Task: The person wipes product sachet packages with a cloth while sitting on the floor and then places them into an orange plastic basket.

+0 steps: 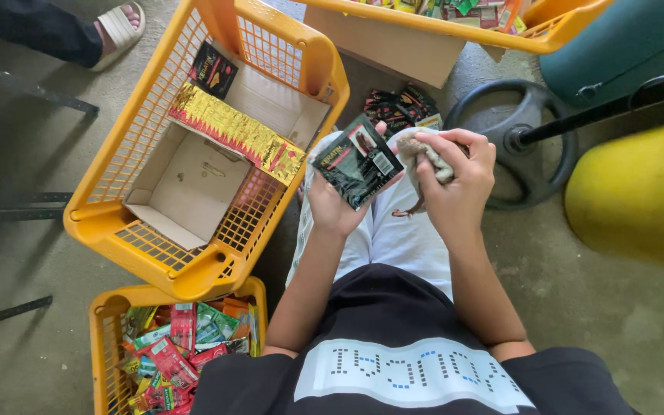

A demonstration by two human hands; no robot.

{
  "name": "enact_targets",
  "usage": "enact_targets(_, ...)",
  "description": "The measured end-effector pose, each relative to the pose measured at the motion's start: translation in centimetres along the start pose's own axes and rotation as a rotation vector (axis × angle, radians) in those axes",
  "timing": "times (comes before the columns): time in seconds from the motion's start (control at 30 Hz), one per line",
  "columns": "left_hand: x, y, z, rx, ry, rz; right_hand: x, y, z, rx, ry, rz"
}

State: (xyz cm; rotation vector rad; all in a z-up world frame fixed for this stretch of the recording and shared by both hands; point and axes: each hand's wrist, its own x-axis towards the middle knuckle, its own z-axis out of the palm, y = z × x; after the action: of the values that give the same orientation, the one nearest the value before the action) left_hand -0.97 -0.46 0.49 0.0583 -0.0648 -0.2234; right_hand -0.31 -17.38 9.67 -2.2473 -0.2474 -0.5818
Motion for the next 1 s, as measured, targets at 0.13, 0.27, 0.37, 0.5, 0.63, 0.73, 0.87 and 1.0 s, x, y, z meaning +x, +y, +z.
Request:
enact_targets(0.13,-0.4,-0.5,0.0,0.097,-0.040,0.054,-0.2,-0.6,0.6,0.051,0.002,0.007)
enact_targets(0.27,-0.6,-1.9,2.9,0.345,-0.073,0.091,-1.3,-2.5,2.0,0.179,-0.066,-0.050)
enact_targets(0.37,-0.6,-1.8,3.4,0.346,-0.065,0.091,-4.0,-3.3,3.2,0.092,-0.088,-0.143)
enact_targets(0.5,-3.2,-4.6,-11.7,0.285,0.003,0.034,-2.3,-0.3,3.2,0.102,-0.057,-0.146)
enact_targets(0.63,-2.9,-5.1,-11.2,0.385,-0.048,0.054,-0.6,-0.6,2.6,0.009,0.054,-0.146)
enact_targets(0.73,-1.6,-3.5,-3.4,0.315,0.083,0.049,-2.9,-1.3,3.6,0.020,-0.004,-0.159)
enact_targets(0.87,0.1,0.2,4.6,0.143,0.035,0.065,-6.2,-3.2,4.4,-0.035,-0.121,-0.217)
enact_targets(1.0,0.5,0.9,2.1,0.047,-0.035,-0.069,-4.1,-0.9,2.2,0.072,-0.292,-0.322)
